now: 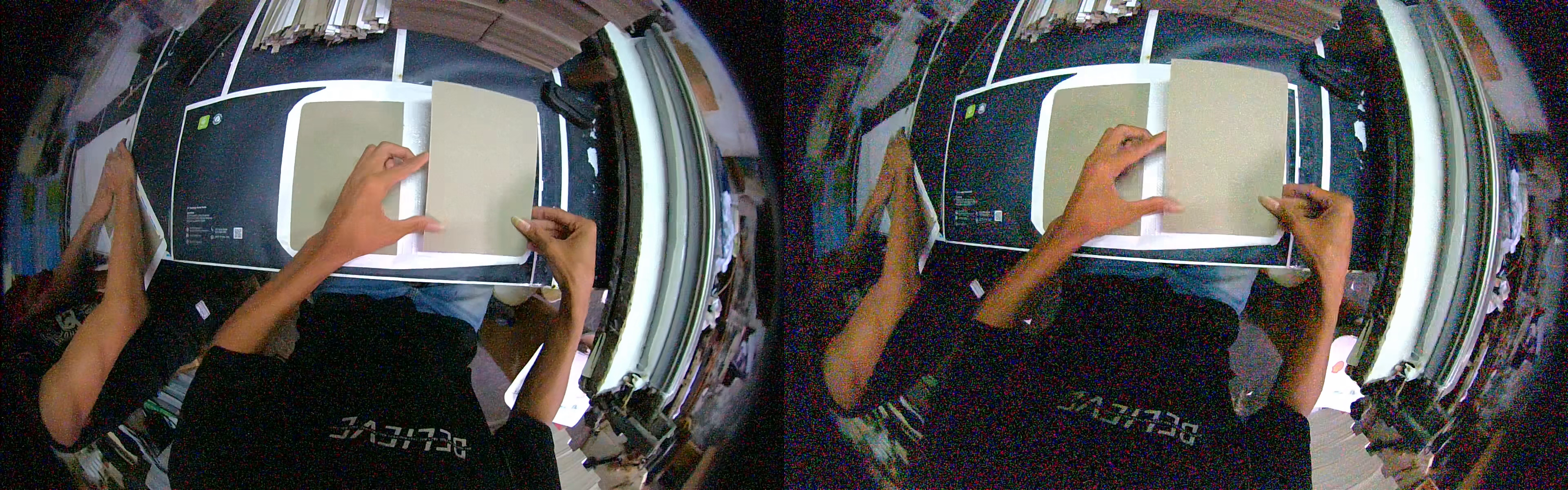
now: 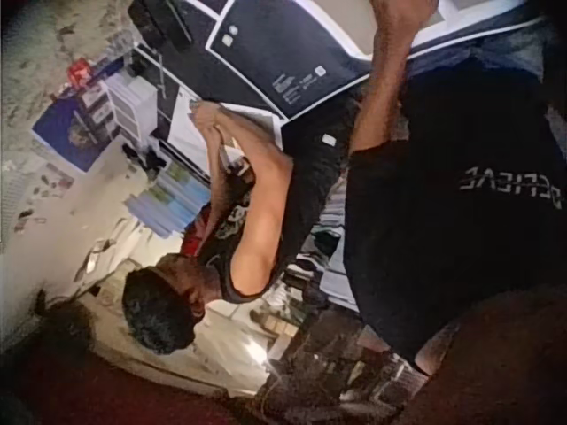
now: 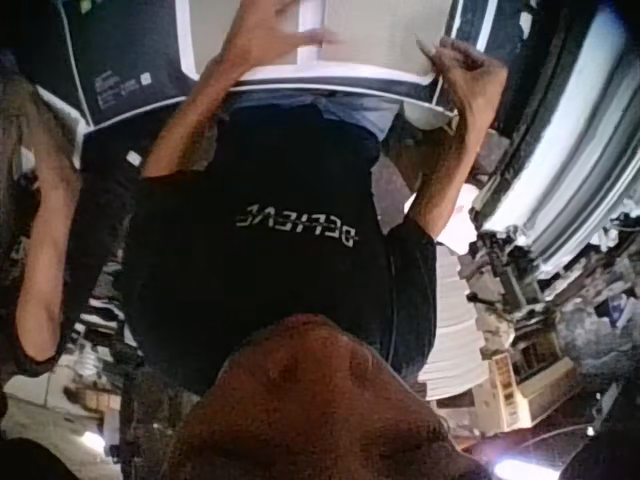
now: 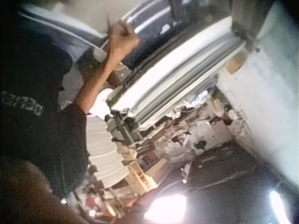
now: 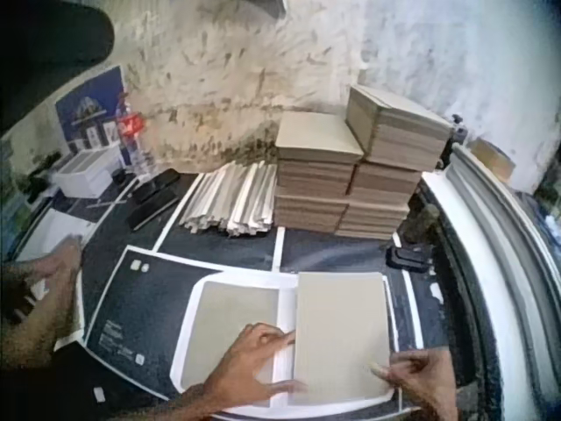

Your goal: The person assembles paper folders by applying adhesive strips to cardstock sheets, passing them through a pressing machine, and folding them into shape.

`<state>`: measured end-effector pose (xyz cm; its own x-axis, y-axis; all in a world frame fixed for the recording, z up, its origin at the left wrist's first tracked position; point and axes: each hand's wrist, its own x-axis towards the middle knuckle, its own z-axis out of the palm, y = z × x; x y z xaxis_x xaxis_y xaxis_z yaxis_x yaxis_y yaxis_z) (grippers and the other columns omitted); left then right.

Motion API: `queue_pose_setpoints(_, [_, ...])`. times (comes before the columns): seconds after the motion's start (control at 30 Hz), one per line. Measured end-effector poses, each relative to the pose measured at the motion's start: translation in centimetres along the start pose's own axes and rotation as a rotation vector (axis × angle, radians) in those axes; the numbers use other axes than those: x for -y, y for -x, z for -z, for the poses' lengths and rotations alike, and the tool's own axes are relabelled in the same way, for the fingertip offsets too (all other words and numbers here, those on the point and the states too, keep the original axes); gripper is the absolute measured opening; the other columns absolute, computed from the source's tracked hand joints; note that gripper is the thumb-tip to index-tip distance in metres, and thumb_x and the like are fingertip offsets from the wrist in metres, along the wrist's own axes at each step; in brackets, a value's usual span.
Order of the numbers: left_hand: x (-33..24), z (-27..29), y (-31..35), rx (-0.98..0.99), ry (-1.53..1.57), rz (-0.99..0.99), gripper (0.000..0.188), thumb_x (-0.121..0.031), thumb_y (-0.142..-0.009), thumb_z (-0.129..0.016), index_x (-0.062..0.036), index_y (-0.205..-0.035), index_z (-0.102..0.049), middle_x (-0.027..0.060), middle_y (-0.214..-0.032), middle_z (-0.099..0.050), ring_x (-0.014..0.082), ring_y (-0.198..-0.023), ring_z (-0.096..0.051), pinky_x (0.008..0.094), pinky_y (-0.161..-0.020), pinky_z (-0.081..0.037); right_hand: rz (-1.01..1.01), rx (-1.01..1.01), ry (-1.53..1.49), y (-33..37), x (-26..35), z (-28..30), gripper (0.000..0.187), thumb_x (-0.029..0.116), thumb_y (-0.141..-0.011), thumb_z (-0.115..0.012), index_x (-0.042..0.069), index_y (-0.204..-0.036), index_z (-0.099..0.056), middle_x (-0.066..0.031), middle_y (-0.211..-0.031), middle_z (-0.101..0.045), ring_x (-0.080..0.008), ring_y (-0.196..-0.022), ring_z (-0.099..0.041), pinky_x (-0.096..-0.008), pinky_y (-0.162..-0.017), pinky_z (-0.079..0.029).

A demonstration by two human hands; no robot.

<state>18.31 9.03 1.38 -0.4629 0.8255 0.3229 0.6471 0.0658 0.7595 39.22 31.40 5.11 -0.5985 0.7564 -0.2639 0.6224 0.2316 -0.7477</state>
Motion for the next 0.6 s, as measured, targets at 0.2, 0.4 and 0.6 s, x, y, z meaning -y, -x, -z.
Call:
queue_pose_setpoints(0.2, [1.3,0.2,1.0,0.18,-0.074,0.041,0.092,-0.048,-0.065,-0.09,-0.0008,-0.137,-0.06,0.0131,-0.126,-0.054,0.0279,-0.115,-0.047,0.0436,-0.099,-0.035,-0.052,0.037,0.042,0.1,-0.6,-0.8,0.037,0.02,-0.075,-0.091,-0.006,-0.096,-0.075,-0.0115,-0.077,-0.075,-0.0129,-0.067,-0.068,-0.0268,-0.062,-0.055])
queue_pose_setpoints(0.4, [1.2,0.2,1.0,0.173,-0.072,0.023,0.093,-0.048,-0.066,-0.089,-0.0004,-0.14,-0.058,0.0125,-0.123,-0.052,0.0276,-0.115,-0.046,0.0432,-0.097,-0.034,-0.034,0.032,0.058,0.3,-0.4,-1.2,0.033,0.017,-0.076,-0.09,-0.007,-0.093,-0.074,-0.0106,-0.074,-0.074,-0.0131,-0.064,-0.068,-0.0269,-0.059,-0.055])
queue_pose_setpoints(0.6, [1.3,0.2,1.1,0.184,-0.098,0.01,0.091,-0.045,-0.066,-0.09,0.0002,-0.139,-0.058,0.0128,-0.123,-0.052,0.0273,-0.115,-0.046,0.0441,-0.097,-0.034,-0.047,0.033,0.039,0.4,-0.2,-1.3,0.032,0.016,-0.076,-0.09,-0.006,-0.093,-0.074,-0.0099,-0.073,-0.073,-0.0121,-0.062,-0.067,-0.0255,-0.057,-0.053])
